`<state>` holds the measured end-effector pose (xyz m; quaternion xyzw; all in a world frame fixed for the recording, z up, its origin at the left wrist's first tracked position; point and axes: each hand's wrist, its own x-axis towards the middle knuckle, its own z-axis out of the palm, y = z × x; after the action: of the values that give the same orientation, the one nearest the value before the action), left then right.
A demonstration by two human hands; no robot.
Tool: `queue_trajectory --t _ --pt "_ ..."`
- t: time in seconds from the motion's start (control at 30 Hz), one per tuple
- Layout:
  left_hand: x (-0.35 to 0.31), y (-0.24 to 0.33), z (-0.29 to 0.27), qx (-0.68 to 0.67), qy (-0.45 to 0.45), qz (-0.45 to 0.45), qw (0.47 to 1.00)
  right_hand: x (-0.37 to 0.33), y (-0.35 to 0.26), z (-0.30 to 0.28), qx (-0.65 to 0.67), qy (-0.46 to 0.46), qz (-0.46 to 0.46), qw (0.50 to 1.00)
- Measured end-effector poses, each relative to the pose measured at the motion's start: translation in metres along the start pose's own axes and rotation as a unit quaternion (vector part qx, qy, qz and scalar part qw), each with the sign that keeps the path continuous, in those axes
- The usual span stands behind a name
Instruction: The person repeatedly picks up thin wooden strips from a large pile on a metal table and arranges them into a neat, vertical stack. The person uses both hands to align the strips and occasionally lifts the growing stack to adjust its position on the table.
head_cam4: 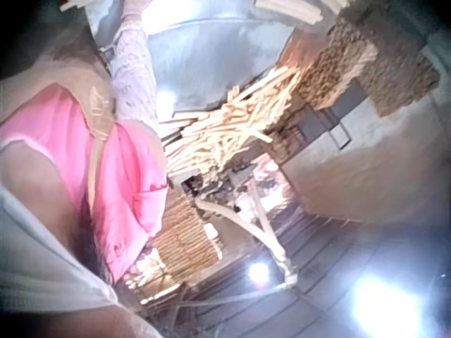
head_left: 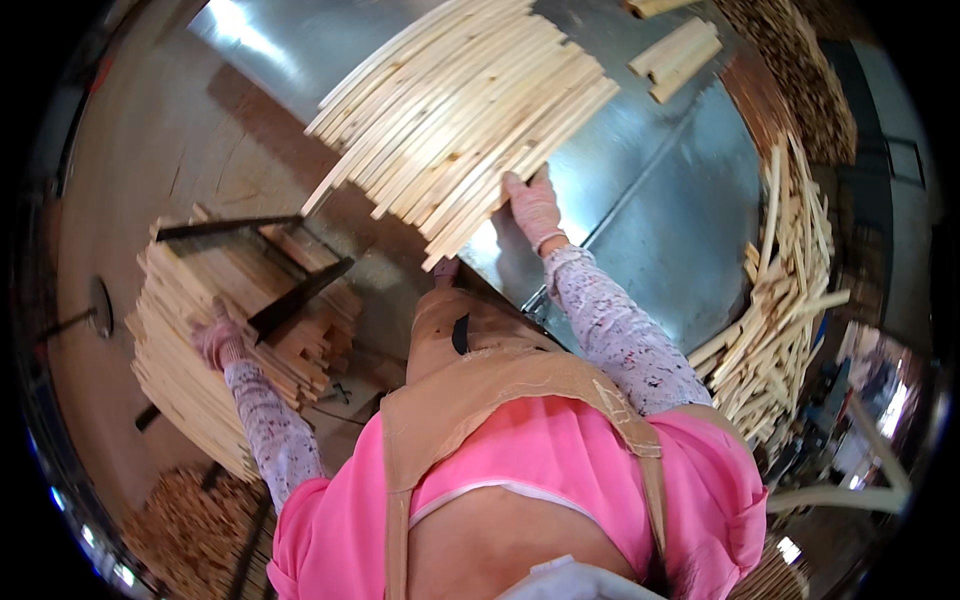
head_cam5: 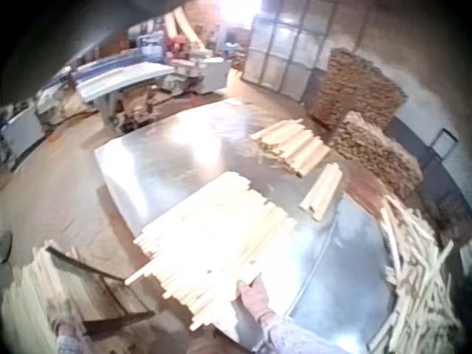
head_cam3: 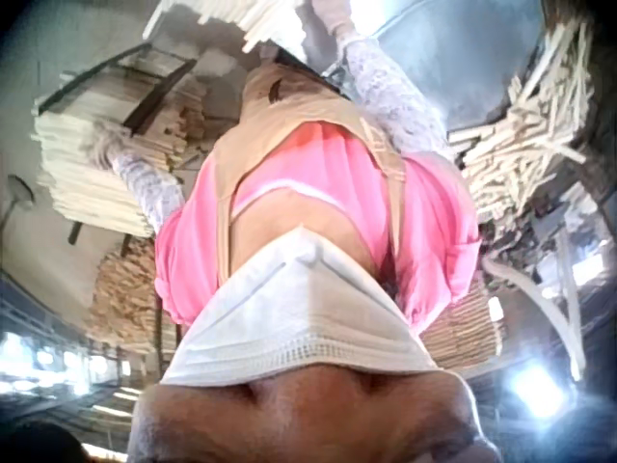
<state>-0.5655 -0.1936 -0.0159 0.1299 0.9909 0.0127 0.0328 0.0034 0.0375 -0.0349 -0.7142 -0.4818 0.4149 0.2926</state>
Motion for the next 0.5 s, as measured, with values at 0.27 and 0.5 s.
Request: queue_trajectory --t 0.27,0.5 --pt "-0.178 0.230 -0.034 -0.448 0.038 0.427 0.785 -0.016 0.018 -0.107 -0.114 -0.143 0.046 0.982" --pt "-0.429 0.336 -0.015 -0.413 -0.283 0.616 0.608 -0.133 0.229 -0.386 -0.319 0.401 0.235 0.826"
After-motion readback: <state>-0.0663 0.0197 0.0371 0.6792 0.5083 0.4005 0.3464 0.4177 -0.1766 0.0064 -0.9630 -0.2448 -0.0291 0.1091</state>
